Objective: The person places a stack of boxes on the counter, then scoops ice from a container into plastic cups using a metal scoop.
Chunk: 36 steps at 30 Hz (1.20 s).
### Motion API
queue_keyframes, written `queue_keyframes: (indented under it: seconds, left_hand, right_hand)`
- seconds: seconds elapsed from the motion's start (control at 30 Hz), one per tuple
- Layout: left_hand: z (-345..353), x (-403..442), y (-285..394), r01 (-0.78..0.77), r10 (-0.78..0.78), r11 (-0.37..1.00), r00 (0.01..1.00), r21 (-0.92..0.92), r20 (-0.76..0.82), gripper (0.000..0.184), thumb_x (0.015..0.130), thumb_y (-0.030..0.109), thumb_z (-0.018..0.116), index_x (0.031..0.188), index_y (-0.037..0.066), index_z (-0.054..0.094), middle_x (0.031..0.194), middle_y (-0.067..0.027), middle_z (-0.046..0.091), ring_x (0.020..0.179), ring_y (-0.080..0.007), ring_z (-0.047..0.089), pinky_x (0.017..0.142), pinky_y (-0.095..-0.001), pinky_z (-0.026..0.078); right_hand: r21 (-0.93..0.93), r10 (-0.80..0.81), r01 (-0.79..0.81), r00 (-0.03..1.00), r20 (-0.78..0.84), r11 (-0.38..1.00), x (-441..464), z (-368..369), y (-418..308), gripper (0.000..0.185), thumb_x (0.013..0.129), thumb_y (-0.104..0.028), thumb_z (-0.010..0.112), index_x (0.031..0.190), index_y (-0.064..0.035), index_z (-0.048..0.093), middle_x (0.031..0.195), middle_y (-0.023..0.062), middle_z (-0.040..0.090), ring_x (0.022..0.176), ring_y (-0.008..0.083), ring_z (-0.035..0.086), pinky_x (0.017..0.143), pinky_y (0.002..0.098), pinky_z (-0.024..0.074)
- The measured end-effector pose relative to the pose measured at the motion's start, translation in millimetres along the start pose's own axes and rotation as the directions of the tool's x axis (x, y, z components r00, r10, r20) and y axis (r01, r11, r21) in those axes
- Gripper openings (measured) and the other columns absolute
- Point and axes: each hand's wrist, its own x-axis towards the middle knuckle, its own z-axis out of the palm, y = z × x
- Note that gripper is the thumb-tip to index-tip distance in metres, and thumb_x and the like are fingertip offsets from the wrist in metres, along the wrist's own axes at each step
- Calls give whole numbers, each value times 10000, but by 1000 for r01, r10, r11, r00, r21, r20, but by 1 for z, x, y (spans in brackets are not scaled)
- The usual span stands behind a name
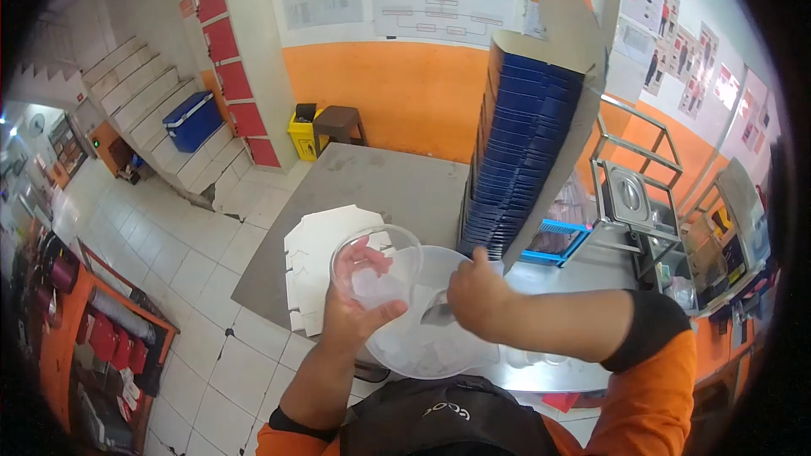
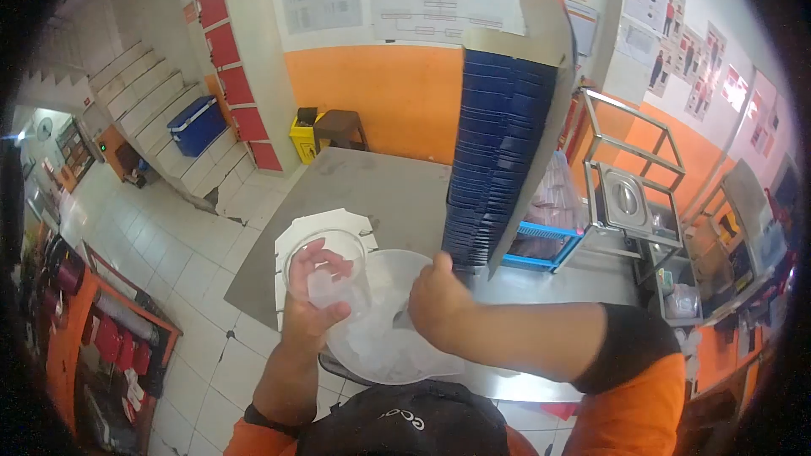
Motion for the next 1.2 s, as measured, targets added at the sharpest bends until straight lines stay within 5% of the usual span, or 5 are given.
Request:
queue_keyframes:
  seconds: [0.03, 0.13, 0.33, 0.7, 1.2]
  left_hand:
    - [5, -1, -3, -10, 9, 999, 999, -37, -35, 892, 617, 147, 838, 1327, 41, 308, 1107, -72, 442, 1041, -201, 479, 895, -342, 408]
    - [11, -3, -2, 44, -70, 983, 987, -181, -142, 871, 636, 133, 823, 1329, 38, 303, 1122, -69, 421, 1038, -200, 476, 890, -338, 412]
    - [4, -9, -9, 72, -88, 992, 982, -101, -166, 846, 648, 102, 808, 1323, 36, 303, 1136, -84, 406, 1041, -205, 474, 883, -333, 417]
    - [7, -8, -7, 77, -70, 996, 989, 54, -128, 830, 642, 102, 817, 1301, 29, 317, 1116, -102, 420, 1015, -213, 495, 886, -342, 416]
    - [11, -8, -4, 74, -67, 996, 990, 55, -127, 874, 639, 144, 822, 1325, 35, 293, 1143, -103, 451, 1089, -220, 465, 956, -375, 359]
  right_hand:
    - [-4, -9, 9, 1000, -13, 1000, 15, 14, -12, 196, 775, -183, 572, 903, -106, 700, 941, 82, 662, 883, 221, 614, 729, 395, 408]
    - [482, -101, 32, 988, 118, 875, 51, 46, -22, 204, 745, -160, 563, 867, -72, 701, 885, 118, 673, 850, 259, 644, 717, 401, 470]
    - [376, -382, 348, 924, 16, 858, 61, 44, 7, 226, 762, -215, 550, 925, -124, 678, 818, 125, 663, 784, 304, 640, 697, 408, 497]
    - [429, -545, 536, 831, -113, 728, 59, 44, 43, 163, 782, -215, 545, 850, -131, 668, 772, 92, 643, 756, 307, 609, 651, 409, 466]
    - [584, -466, 665, 745, -477, 466, 36, 71, 57, 151, 845, -226, 568, 919, -131, 659, 848, -2, 650, 804, 161, 578, 867, 358, 294]
